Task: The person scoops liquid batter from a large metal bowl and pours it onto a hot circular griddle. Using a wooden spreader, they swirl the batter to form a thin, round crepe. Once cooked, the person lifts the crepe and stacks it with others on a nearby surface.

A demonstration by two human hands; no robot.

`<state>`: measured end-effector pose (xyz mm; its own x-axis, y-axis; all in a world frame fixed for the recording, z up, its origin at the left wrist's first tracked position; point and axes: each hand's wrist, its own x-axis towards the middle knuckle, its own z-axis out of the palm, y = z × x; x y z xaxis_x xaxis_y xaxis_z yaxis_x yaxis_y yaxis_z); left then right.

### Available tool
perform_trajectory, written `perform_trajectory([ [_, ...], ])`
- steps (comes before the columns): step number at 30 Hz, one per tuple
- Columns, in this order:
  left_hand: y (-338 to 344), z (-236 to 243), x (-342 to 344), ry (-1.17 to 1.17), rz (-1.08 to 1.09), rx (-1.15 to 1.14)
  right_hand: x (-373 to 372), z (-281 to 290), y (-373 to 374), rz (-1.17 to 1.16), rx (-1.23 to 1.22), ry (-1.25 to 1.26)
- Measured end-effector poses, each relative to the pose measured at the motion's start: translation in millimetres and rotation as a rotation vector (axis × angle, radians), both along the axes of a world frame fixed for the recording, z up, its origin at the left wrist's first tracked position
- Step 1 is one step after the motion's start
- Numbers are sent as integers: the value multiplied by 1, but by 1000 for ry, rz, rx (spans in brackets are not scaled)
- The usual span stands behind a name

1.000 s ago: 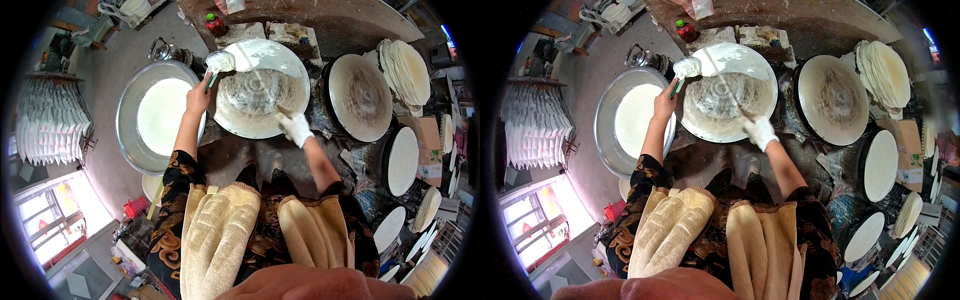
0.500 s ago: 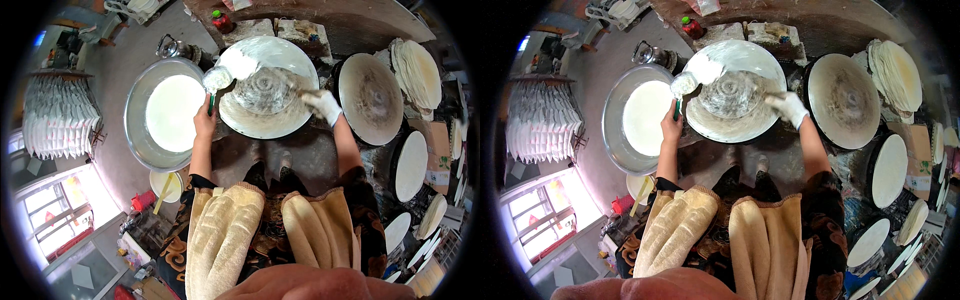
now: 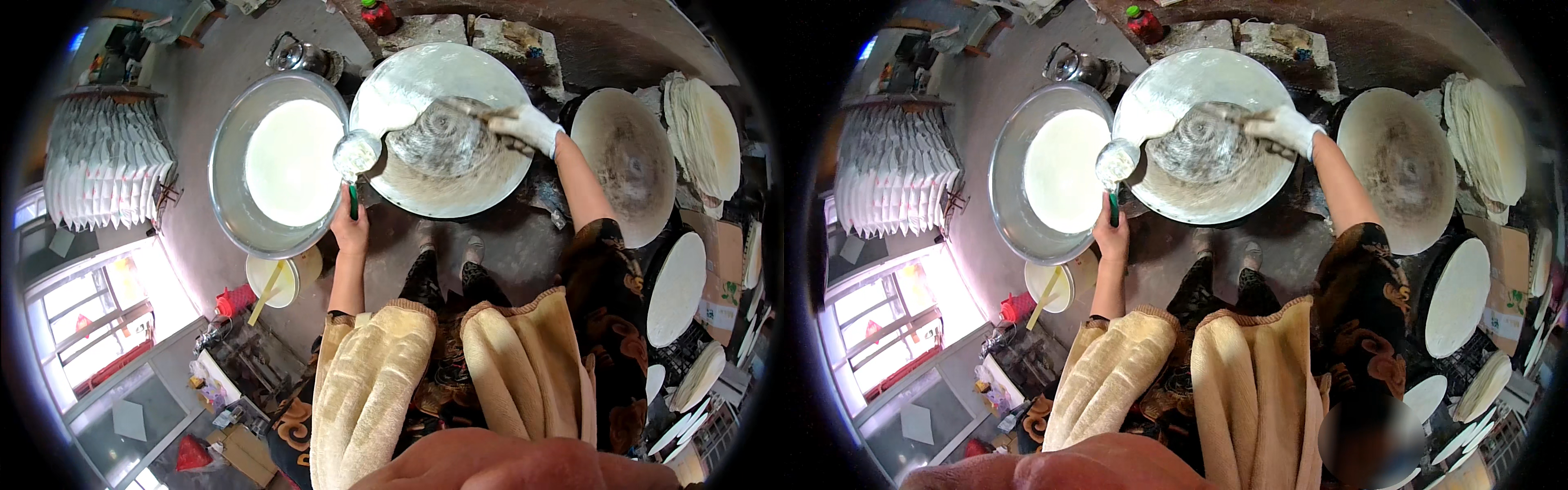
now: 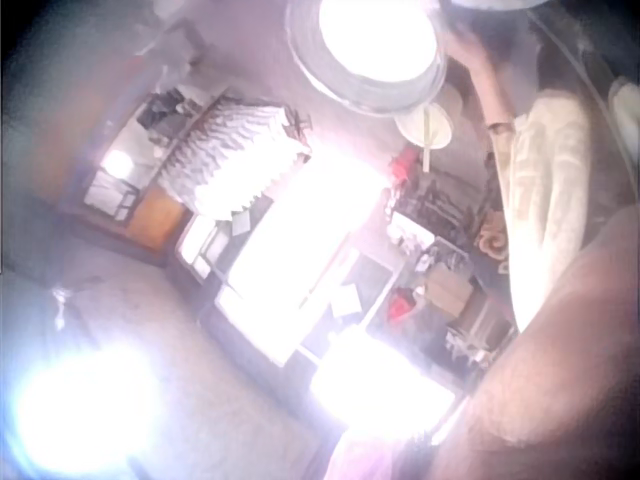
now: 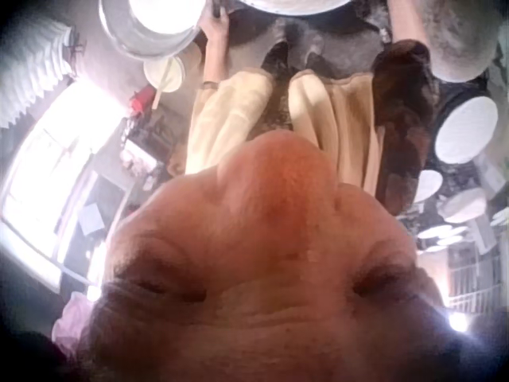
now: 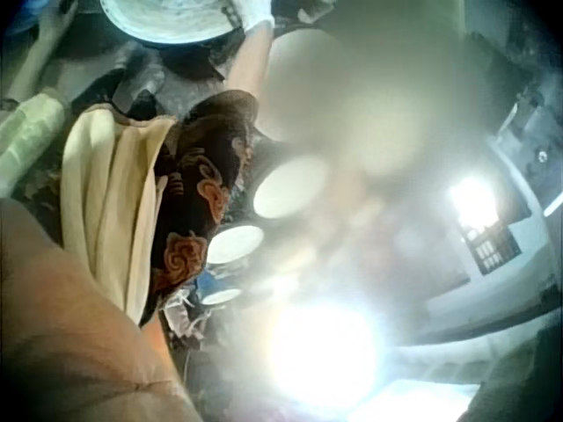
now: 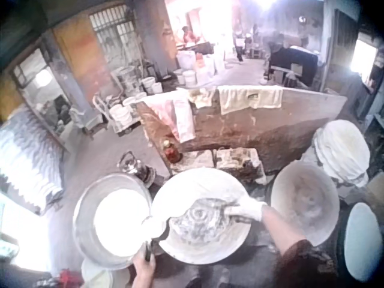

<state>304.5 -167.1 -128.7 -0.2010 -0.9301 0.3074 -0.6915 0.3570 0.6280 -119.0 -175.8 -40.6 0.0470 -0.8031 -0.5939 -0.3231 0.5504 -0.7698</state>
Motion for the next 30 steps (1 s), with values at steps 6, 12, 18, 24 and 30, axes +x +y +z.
perform_trajectory([
  [6, 39, 1, 7, 5, 52, -18, -18, 11, 1, 216, 62, -91],
  [12, 70, 9, 7, -67, -8, 55, 0, 7, -58, 167, 38, 7],
  [18, 86, 26, 7, -29, -216, -33, -16, 16, -61, 522, -52, 68],
  [24, 57, 26, 9, 362, 301, -191, 18, 11, -71, 346, 105, 37],
  [30, 8, 66, 64, 1383, 598, 333, -45, -7, -36, 372, 24, -101],
])
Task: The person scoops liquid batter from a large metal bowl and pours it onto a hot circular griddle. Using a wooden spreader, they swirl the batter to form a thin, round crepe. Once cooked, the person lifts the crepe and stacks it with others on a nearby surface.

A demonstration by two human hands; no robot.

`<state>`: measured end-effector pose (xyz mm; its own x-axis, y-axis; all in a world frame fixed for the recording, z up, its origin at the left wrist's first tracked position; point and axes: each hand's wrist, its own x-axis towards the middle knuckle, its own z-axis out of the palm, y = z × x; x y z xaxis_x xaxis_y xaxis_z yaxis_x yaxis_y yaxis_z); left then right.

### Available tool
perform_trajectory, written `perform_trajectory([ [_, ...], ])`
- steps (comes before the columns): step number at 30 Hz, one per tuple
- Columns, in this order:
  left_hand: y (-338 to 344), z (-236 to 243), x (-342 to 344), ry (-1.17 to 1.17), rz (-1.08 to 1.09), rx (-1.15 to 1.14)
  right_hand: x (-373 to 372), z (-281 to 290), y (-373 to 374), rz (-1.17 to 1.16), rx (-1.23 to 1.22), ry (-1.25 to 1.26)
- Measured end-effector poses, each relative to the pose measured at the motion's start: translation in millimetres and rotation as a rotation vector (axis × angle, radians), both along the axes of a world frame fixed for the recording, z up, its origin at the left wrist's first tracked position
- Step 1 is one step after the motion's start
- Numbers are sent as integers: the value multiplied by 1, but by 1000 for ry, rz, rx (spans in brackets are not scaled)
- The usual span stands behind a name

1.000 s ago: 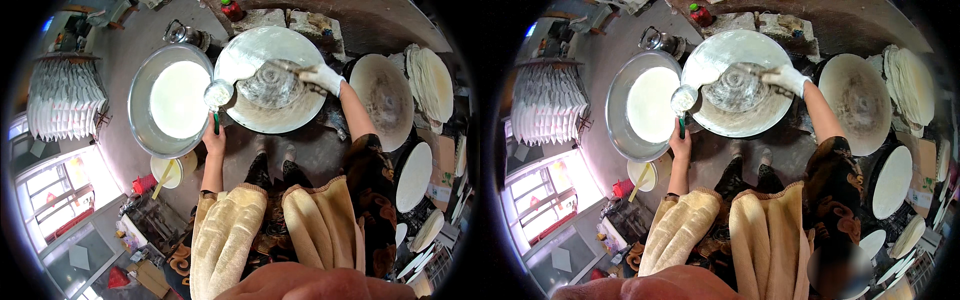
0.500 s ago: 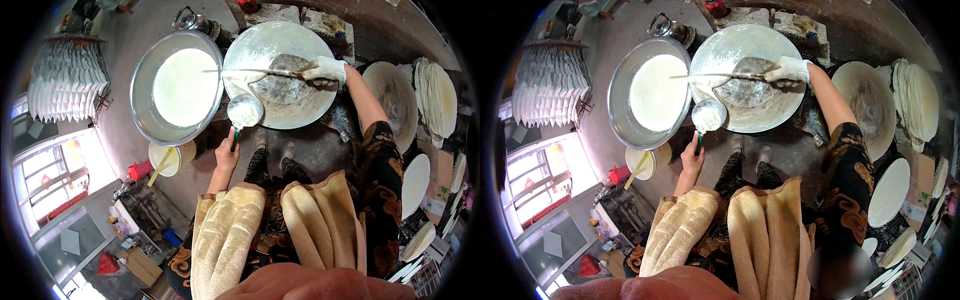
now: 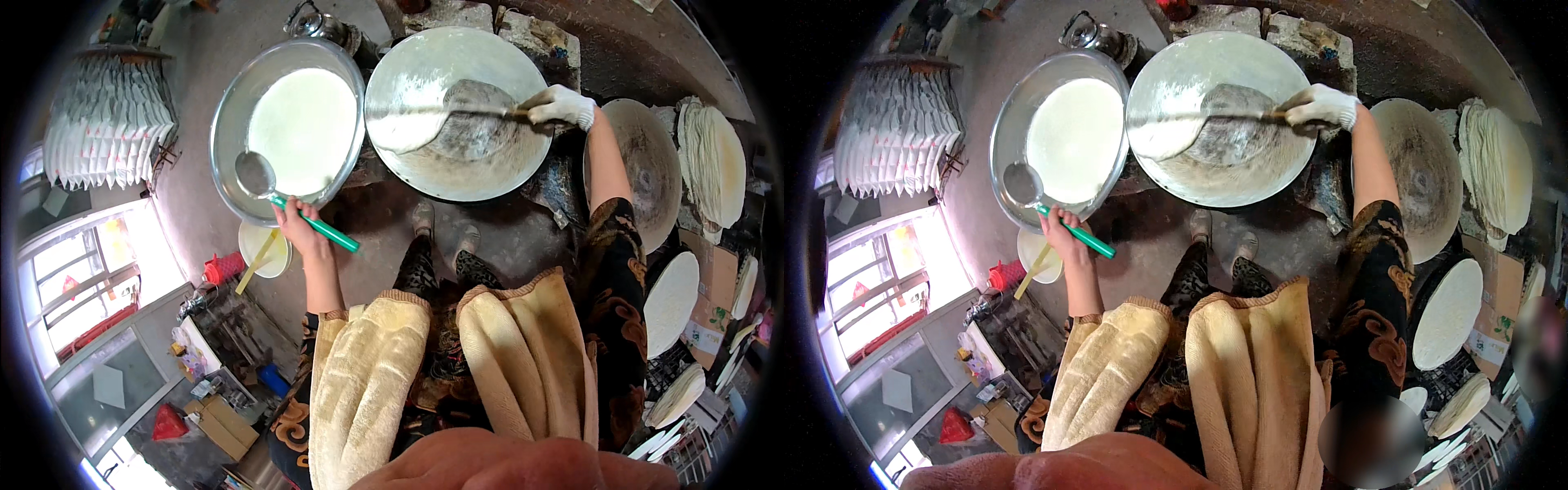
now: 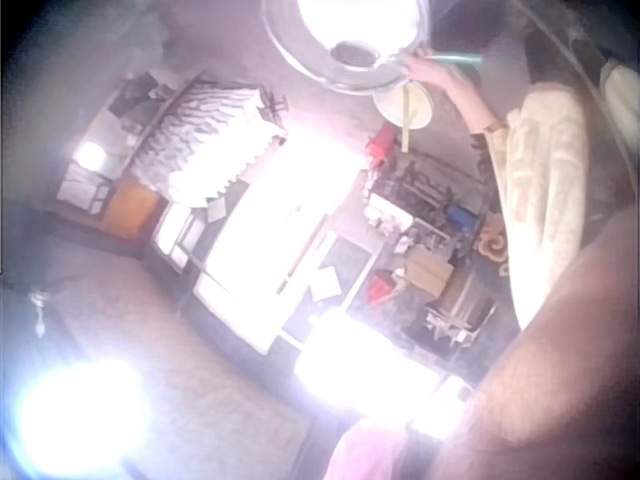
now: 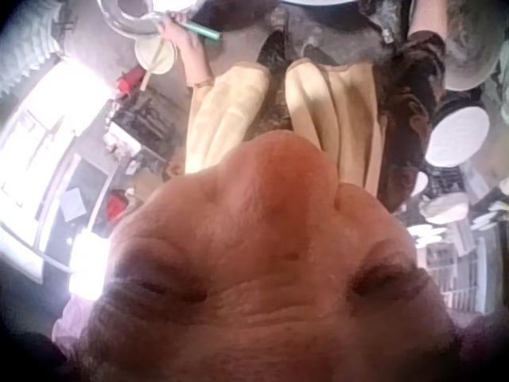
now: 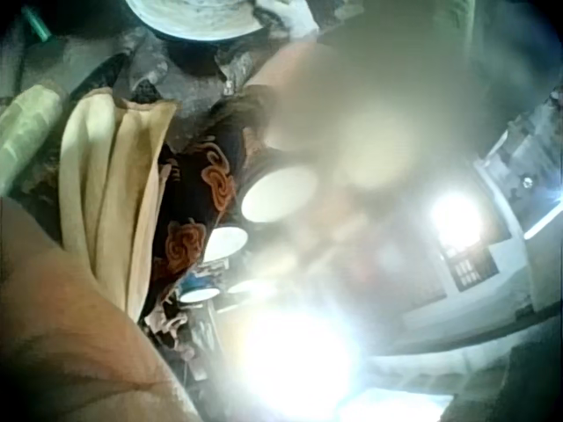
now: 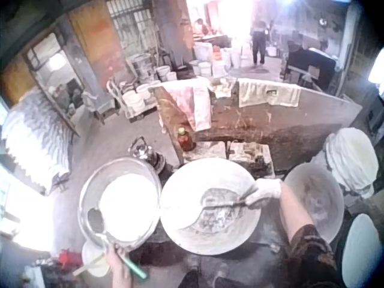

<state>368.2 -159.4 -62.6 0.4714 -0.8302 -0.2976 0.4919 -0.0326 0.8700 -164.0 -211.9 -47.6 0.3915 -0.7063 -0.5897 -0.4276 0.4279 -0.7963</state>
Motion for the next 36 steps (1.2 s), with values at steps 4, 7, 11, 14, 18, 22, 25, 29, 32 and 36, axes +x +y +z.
perform_trajectory([
  [4, -3, -41, 51, 473, 42, 119, 3, 7, 22, -196, 104, 43],
  [7, 7, -37, 55, 548, 34, 212, -1, 10, 34, 25, 159, 111],
  [11, 13, -33, 52, 708, 27, 195, -39, -14, 12, 149, -462, 185],
  [14, 15, -32, 52, 712, 22, 190, 6, -3, -30, -28, -25, 128],
  [18, 12, -38, 57, 779, 39, 167, 20, 20, -32, 248, 123, 246],
  [22, 25, -34, 65, 827, 57, 160, -39, 23, -28, 411, -112, 272],
  [25, 35, -24, 59, 784, 52, 116, -23, 20, -50, 286, -189, 351],
  [29, 48, -23, 66, 912, 84, 52, 34, -5, -78, 283, -98, 234],
  [32, 60, -30, 72, 911, 66, -26, 17, 10, -57, 410, 73, 327],
  [36, 48, -25, 57, 875, 76, -21, -35, 35, 3, 488, -97, 369],
])
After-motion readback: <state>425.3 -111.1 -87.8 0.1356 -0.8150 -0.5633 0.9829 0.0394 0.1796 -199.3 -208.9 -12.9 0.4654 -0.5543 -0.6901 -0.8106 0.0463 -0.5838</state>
